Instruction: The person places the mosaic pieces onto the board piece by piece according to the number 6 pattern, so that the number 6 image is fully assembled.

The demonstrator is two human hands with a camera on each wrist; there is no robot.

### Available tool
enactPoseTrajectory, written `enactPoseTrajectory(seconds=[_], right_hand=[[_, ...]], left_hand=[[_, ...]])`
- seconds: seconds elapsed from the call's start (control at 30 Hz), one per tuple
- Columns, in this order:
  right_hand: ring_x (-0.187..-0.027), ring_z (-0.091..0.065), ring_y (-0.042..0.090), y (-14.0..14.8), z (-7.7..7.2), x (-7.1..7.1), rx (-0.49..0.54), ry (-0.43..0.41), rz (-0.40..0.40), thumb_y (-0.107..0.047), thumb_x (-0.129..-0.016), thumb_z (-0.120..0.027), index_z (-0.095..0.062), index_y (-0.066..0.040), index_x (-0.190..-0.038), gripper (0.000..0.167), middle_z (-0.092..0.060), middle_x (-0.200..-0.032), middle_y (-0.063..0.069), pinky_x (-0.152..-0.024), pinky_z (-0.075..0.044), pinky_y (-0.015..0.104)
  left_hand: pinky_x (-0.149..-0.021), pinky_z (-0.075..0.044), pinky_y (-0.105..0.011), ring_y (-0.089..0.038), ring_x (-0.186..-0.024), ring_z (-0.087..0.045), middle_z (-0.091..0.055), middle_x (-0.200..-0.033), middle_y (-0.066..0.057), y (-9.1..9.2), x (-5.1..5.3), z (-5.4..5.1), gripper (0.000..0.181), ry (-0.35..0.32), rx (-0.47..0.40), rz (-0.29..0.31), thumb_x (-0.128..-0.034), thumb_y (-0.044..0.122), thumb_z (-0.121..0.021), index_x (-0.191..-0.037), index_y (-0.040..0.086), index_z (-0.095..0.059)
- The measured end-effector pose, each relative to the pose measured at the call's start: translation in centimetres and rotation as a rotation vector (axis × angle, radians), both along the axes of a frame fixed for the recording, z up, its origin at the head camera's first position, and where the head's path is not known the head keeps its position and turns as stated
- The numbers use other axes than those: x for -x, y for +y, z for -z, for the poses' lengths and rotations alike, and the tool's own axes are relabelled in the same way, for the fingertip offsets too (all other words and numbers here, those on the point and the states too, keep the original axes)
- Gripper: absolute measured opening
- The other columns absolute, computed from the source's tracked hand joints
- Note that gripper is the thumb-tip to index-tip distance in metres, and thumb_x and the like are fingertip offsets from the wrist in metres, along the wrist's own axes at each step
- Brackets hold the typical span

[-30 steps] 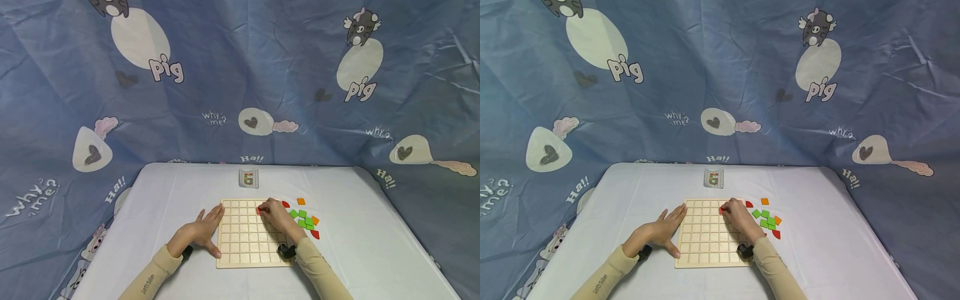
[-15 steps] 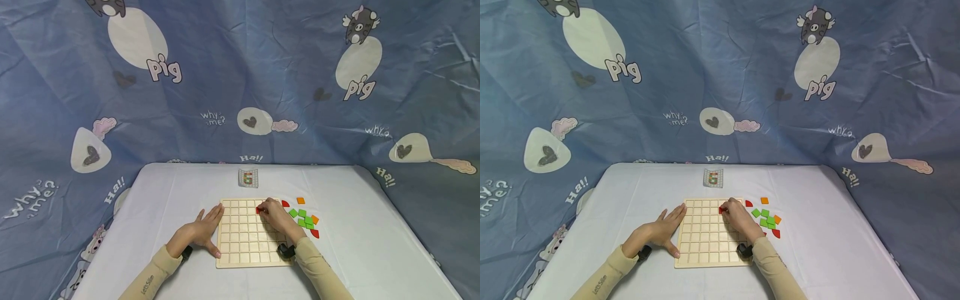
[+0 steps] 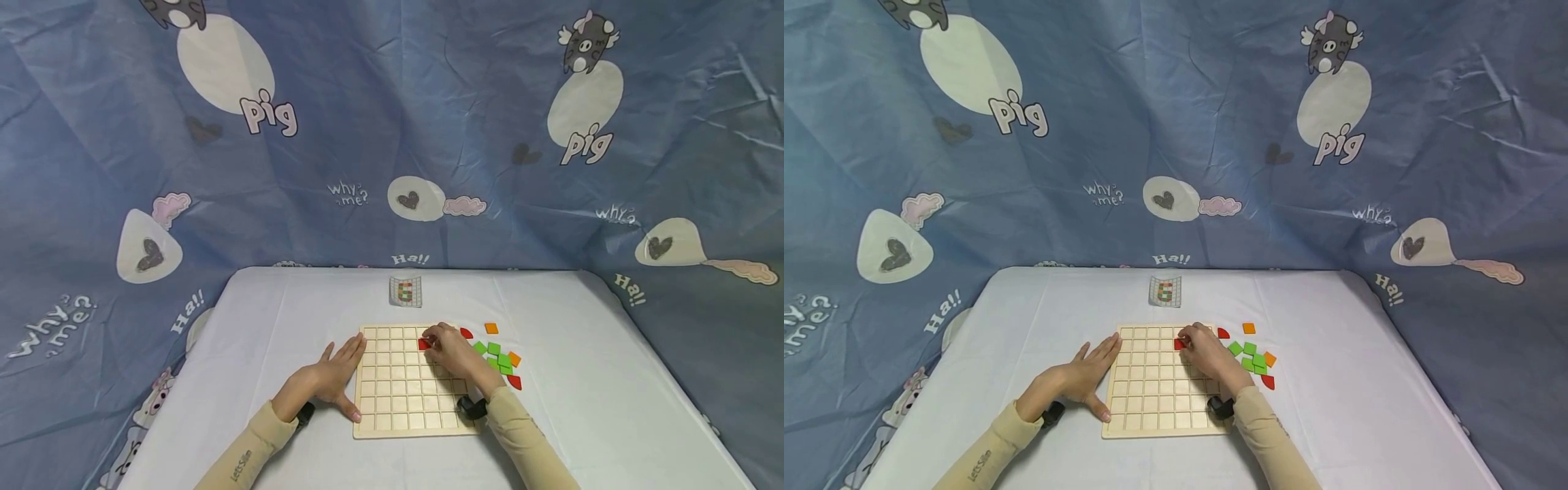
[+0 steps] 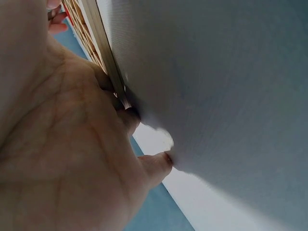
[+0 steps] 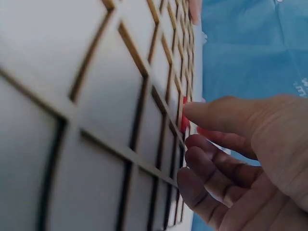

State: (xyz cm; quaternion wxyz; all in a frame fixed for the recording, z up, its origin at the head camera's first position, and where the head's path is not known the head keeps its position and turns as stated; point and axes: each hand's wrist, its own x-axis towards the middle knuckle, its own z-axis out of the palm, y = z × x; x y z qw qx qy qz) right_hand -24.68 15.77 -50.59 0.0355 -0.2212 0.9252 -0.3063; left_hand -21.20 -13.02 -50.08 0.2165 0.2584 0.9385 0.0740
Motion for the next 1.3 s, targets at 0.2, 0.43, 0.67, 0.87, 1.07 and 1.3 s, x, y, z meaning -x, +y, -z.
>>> enactPoseTrajectory(seconds=[0.2,0.43,0.67,0.87,1.07,1.3], right_hand=[[-0.091,-0.060,0.017,2.0,-1.3,0.3,0.028,-0.009,0.014,-0.008,-0.091,-0.065,-0.066,-0.004,-0.115,0.024,-0.063,-0.106,0.007,-0.078,-0.052,0.032],[-0.101,-0.058,0.023,5.5,-2.9,1.1,0.052,-0.028,0.101,-0.013,-0.093,-0.064,-0.067,-0.006,-0.118,0.026,-0.064,-0.116,0.008,-0.079,-0.051,0.036],[-0.096,-0.065,0.029,9.2,-3.4,1.8,0.098,-0.009,0.196,-0.014,-0.093,-0.064,-0.065,-0.004,-0.121,0.030,-0.062,-0.117,0.014,-0.076,-0.054,0.039],[-0.103,-0.061,0.032,11.3,-2.5,2.4,0.088,0.030,0.263,-0.013,-0.092,-0.065,-0.065,-0.001,-0.120,0.031,-0.061,-0.118,0.018,-0.084,-0.053,0.046],[-0.114,-0.055,0.038,12.5,-1.6,2.8,0.074,-0.003,0.286,-0.013,-0.093,-0.064,-0.064,-0.003,-0.124,0.033,-0.057,-0.129,0.022,-0.091,-0.049,0.053],[-0.120,-0.053,0.042,12.9,-0.3,3.0,0.040,-0.094,0.305,-0.010,-0.094,-0.061,-0.062,-0.002,-0.126,0.033,-0.057,-0.130,0.023,-0.098,-0.044,0.057]], left_hand=[[-0.118,-0.005,-0.058,-0.029,-0.151,0.002,0.009,-0.162,-0.016,0.0,0.2,0.3,0.148,-0.004,-0.002,-0.002,-0.0518,0.068,-0.080,-0.154,0.002,0.004],[-0.118,-0.004,-0.059,-0.029,-0.151,0.003,0.010,-0.162,-0.016,0.1,0.2,-0.1,0.148,-0.009,-0.005,-0.003,-0.0522,0.067,-0.081,-0.154,0.002,0.004],[-0.118,-0.005,-0.059,-0.030,-0.151,0.002,0.009,-0.162,-0.016,0.0,0.3,-0.1,0.148,-0.001,-0.010,0.001,-0.0521,0.067,-0.081,-0.154,0.001,0.003],[-0.118,-0.006,-0.059,-0.030,-0.151,0.001,0.008,-0.162,-0.016,0.0,0.2,-0.3,0.147,-0.006,-0.019,-0.002,-0.0527,0.066,-0.082,-0.154,0.001,0.003],[-0.118,-0.006,-0.059,-0.030,-0.151,0.001,0.008,-0.162,-0.016,0.0,0.1,-0.2,0.147,-0.007,-0.030,-0.004,-0.0528,0.065,-0.082,-0.154,0.001,0.002],[-0.118,-0.005,-0.060,-0.031,-0.151,0.001,0.008,-0.162,-0.017,-0.1,0.0,0.1,0.146,-0.012,-0.045,0.001,-0.0539,0.064,-0.082,-0.154,0.000,0.004]])
